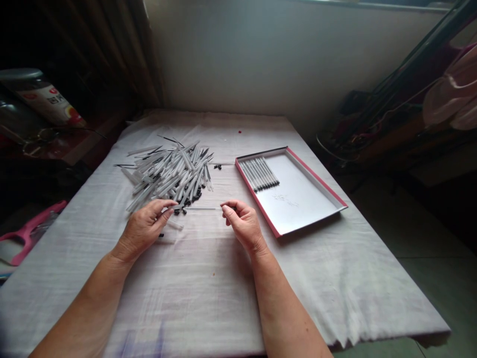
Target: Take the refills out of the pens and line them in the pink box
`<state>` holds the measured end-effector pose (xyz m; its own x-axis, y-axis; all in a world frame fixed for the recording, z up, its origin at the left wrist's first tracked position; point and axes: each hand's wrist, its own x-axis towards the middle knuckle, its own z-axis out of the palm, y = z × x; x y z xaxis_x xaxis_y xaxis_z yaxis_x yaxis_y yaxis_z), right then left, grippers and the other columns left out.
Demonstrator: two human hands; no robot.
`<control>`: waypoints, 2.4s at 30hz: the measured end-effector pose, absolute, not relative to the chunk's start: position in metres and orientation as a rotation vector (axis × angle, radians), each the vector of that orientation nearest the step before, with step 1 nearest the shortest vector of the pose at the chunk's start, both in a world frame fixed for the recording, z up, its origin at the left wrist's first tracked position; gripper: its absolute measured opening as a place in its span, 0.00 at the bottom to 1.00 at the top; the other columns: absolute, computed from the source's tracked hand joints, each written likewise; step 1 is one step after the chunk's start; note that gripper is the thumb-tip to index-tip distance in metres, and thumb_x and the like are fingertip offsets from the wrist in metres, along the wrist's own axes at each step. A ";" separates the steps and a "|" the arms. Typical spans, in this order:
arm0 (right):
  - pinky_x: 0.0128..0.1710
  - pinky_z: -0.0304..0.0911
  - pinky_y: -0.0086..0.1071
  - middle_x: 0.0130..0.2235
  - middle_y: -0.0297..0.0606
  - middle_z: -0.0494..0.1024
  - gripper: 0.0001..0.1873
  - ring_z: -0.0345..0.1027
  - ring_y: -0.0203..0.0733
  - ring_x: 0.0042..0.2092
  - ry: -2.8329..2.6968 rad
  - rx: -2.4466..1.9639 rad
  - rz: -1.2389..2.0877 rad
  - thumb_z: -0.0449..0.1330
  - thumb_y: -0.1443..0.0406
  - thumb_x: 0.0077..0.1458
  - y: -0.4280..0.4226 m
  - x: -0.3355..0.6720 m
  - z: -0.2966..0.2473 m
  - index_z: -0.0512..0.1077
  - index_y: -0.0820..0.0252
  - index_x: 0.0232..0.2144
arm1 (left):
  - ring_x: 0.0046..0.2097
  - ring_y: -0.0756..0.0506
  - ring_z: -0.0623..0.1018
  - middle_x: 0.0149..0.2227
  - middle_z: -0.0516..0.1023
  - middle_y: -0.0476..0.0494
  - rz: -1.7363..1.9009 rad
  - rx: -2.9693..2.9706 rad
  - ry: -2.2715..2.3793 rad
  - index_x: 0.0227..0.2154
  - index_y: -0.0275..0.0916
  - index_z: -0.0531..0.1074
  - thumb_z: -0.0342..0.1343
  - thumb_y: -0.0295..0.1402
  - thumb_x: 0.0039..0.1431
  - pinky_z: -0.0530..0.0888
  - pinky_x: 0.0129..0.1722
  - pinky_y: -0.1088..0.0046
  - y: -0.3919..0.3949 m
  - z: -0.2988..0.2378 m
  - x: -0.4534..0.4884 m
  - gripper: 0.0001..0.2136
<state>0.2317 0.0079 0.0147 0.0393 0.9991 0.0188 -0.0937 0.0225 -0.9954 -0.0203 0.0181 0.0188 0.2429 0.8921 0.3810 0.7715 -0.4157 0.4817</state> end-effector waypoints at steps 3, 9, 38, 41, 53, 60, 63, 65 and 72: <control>0.20 0.57 0.27 0.22 0.30 0.69 0.13 0.58 0.31 0.21 -1.123 -1.140 1.216 0.63 0.56 0.48 0.008 0.231 0.012 0.74 0.60 0.32 | 0.42 0.46 0.78 0.41 0.78 0.46 0.913 2.301 1.523 0.43 0.41 0.73 0.49 0.35 0.64 0.72 0.43 0.72 0.017 0.018 -0.014 0.10; 0.21 0.57 0.27 0.22 0.30 0.69 0.14 0.59 0.31 0.21 -1.136 -1.169 1.219 0.63 0.56 0.48 0.010 0.233 0.008 0.74 0.61 0.32 | 0.43 0.46 0.78 0.41 0.77 0.46 0.854 2.301 1.527 0.43 0.43 0.73 0.48 0.35 0.64 0.73 0.42 0.71 0.014 0.017 -0.011 0.10; 0.41 0.69 0.38 0.34 0.40 0.83 0.10 0.76 0.46 0.37 -1.557 -1.271 1.269 0.64 0.58 0.47 0.010 0.248 0.003 0.81 0.57 0.30 | 0.37 0.47 0.78 0.34 0.78 0.43 0.975 2.227 1.253 0.38 0.38 0.73 0.49 0.35 0.64 0.74 0.40 0.73 0.007 0.006 0.015 0.09; 0.40 0.69 0.37 0.34 0.40 0.83 0.10 0.76 0.45 0.37 -1.586 -1.259 1.251 0.63 0.59 0.49 0.010 0.247 0.003 0.81 0.57 0.31 | 0.37 0.47 0.78 0.34 0.79 0.43 0.963 2.205 1.249 0.38 0.38 0.74 0.49 0.35 0.64 0.74 0.40 0.72 0.009 0.006 0.015 0.09; 0.32 0.67 0.33 0.30 0.38 0.80 0.14 0.72 0.40 0.30 -1.544 -1.324 0.971 0.58 0.59 0.54 0.010 0.247 0.020 0.78 0.59 0.38 | 0.46 0.42 0.76 0.45 0.77 0.39 0.997 2.449 1.436 0.51 0.40 0.70 0.49 0.42 0.63 0.72 0.49 0.63 0.015 0.006 -0.006 0.17; 0.31 0.66 0.32 0.33 0.41 0.78 0.19 0.70 0.39 0.30 -1.173 -1.506 0.549 0.57 0.55 0.53 0.064 0.335 0.032 0.70 0.63 0.42 | 0.64 0.33 0.61 0.64 0.61 0.37 0.500 2.884 1.390 0.58 0.49 0.65 0.52 0.46 0.60 0.55 0.61 0.47 0.008 -0.012 -0.050 0.24; 0.35 0.66 0.32 0.35 0.44 0.81 0.17 0.72 0.40 0.33 -1.189 -1.872 0.411 0.55 0.59 0.54 0.099 0.371 0.022 0.71 0.64 0.43 | 0.66 0.34 0.58 0.65 0.59 0.38 0.543 2.844 1.511 0.58 0.49 0.66 0.49 0.41 0.63 0.52 0.63 0.47 0.017 -0.017 -0.051 0.21; 0.38 0.65 0.33 0.36 0.45 0.81 0.16 0.73 0.42 0.37 -1.186 -2.072 0.342 0.55 0.62 0.53 0.118 0.384 0.015 0.72 0.64 0.42 | 0.65 0.36 0.60 0.65 0.60 0.39 0.608 2.801 1.581 0.58 0.49 0.66 0.48 0.38 0.64 0.53 0.63 0.48 0.027 -0.016 -0.047 0.20; 0.40 0.64 0.36 0.43 0.45 0.81 0.15 0.73 0.49 0.43 -1.211 -2.248 0.262 0.57 0.63 0.51 0.144 0.380 0.001 0.78 0.57 0.40 | 0.64 0.37 0.63 0.62 0.65 0.37 0.693 2.732 1.703 0.57 0.44 0.68 0.47 0.37 0.64 0.55 0.63 0.50 0.047 -0.012 -0.038 0.19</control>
